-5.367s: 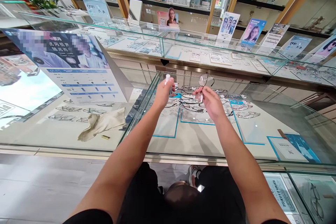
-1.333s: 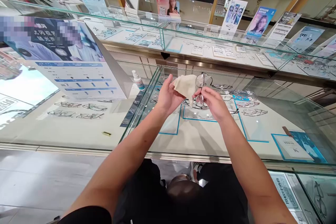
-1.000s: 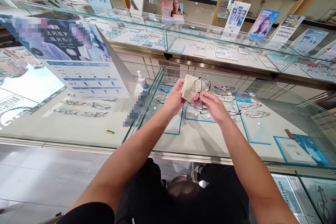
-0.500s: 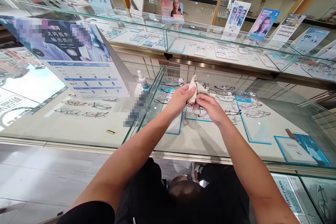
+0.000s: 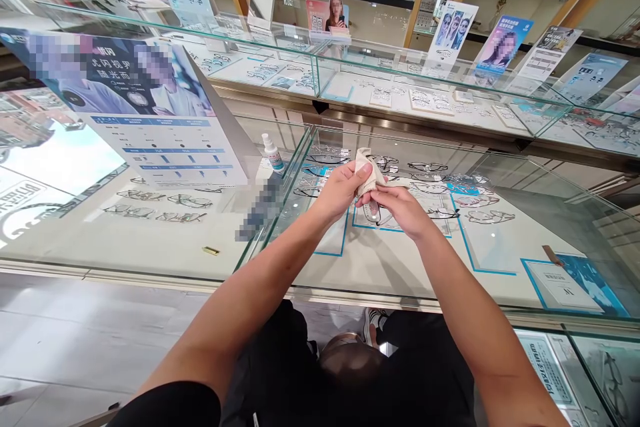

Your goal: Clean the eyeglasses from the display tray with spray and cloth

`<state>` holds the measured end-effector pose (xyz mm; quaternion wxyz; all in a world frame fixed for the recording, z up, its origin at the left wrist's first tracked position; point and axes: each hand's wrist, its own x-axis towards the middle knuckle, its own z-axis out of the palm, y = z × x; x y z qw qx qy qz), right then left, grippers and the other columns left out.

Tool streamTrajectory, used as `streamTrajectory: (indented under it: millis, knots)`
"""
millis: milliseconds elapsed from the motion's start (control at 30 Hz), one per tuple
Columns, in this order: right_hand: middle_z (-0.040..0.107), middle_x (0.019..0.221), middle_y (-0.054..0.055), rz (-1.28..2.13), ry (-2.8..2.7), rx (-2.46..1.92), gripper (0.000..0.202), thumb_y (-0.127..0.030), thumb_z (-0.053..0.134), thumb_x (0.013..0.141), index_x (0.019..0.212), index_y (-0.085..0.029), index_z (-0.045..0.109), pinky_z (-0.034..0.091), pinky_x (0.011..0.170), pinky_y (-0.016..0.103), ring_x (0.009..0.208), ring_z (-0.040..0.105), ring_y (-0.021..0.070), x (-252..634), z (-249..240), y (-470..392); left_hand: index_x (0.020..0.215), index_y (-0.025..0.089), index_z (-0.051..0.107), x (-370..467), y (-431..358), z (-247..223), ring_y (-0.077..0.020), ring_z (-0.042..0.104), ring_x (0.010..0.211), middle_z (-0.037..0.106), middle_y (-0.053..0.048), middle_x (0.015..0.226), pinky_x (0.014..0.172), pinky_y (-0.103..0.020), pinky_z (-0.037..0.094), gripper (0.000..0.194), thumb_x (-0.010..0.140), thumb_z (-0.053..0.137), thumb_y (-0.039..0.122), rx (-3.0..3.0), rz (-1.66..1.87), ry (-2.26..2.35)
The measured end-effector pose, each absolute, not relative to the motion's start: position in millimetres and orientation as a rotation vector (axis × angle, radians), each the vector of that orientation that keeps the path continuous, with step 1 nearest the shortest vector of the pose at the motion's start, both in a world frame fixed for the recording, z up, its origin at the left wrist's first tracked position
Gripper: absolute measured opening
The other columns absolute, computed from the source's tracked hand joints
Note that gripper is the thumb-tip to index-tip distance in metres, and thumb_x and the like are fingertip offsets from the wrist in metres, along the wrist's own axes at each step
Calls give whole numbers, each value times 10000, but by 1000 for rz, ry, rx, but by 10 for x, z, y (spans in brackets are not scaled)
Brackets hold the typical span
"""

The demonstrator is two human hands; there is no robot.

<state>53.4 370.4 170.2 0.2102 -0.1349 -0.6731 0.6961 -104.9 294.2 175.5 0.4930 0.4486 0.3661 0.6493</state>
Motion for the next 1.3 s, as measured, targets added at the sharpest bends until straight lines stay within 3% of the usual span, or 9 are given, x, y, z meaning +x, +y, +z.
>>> streamTrajectory:
  millis: [133,267,367,533,667,867,1000,1167,1300]
  knots:
    - [789,961,80,1962,-1870,-341,340,-534,743,973,878,-218,828,488,812,349,825,611,203,578,1776,3713,880,150,694,-1159,2939,1778,-142,594,477,663,-34,586,521,-277,481,562,955,706,707,1129,1487,808]
    - [771,887,70,2023,-1759,-362,301,-497,786,928,842,-209,802,507,832,344,872,679,224,631,1849,3735,1037,142,679,-1238,2906,1837,-148,678,596,742,-53,738,633,-274,544,448,905,854,533,1187,1403,714]
    - [768,865,69,2051,-1730,-381,299,-490,795,916,827,-205,795,502,800,335,837,674,215,625,1839,3733,1078,162,639,-1199,2894,1844,-132,668,564,734,-16,717,587,-244,518,462,849,925,443,1172,1448,736]
    - [782,872,82,2051,-1792,-406,361,-536,785,917,794,-197,791,468,730,326,715,557,170,558,1778,3688,969,161,627,-1115,2916,1787,-141,619,431,715,-26,619,447,-232,430,455,915,827,565,1155,1538,873]
    - [782,892,84,2044,-1832,-399,364,-537,775,931,824,-192,816,461,745,321,735,557,168,557,1777,3680,958,132,676,-1150,2939,1757,-158,608,411,683,-42,568,449,-258,441,568,982,672,699,1160,1531,874]
    - [765,871,79,2089,-1713,-391,300,-488,796,911,843,-197,826,471,757,321,815,644,202,616,1807,3736,1056,111,694,-1243,2915,1820,-171,681,571,726,-65,702,605,-285,528,527,914,812,604,1163,1384,735]
    - [767,867,83,2082,-1699,-392,299,-487,801,901,825,-198,816,457,721,322,779,618,194,607,1791,3738,1121,130,680,-1152,2911,1818,-146,659,543,700,-13,646,572,-246,488,540,835,919,520,1172,1464,775]
    - [774,886,78,2066,-1776,-418,328,-499,788,901,808,-188,833,449,723,312,685,514,142,553,1765,3682,1017,133,680,-1073,2946,1730,-141,583,399,659,-7,544,433,-238,397,548,936,754,670,1132,1576,882]
    - [774,878,86,2065,-1764,-402,329,-495,771,919,817,-188,831,445,728,315,731,546,164,575,1805,3684,1002,124,695,-1130,2944,1726,-161,629,469,688,-46,596,525,-275,482,556,1007,649,678,1143,1521,823]
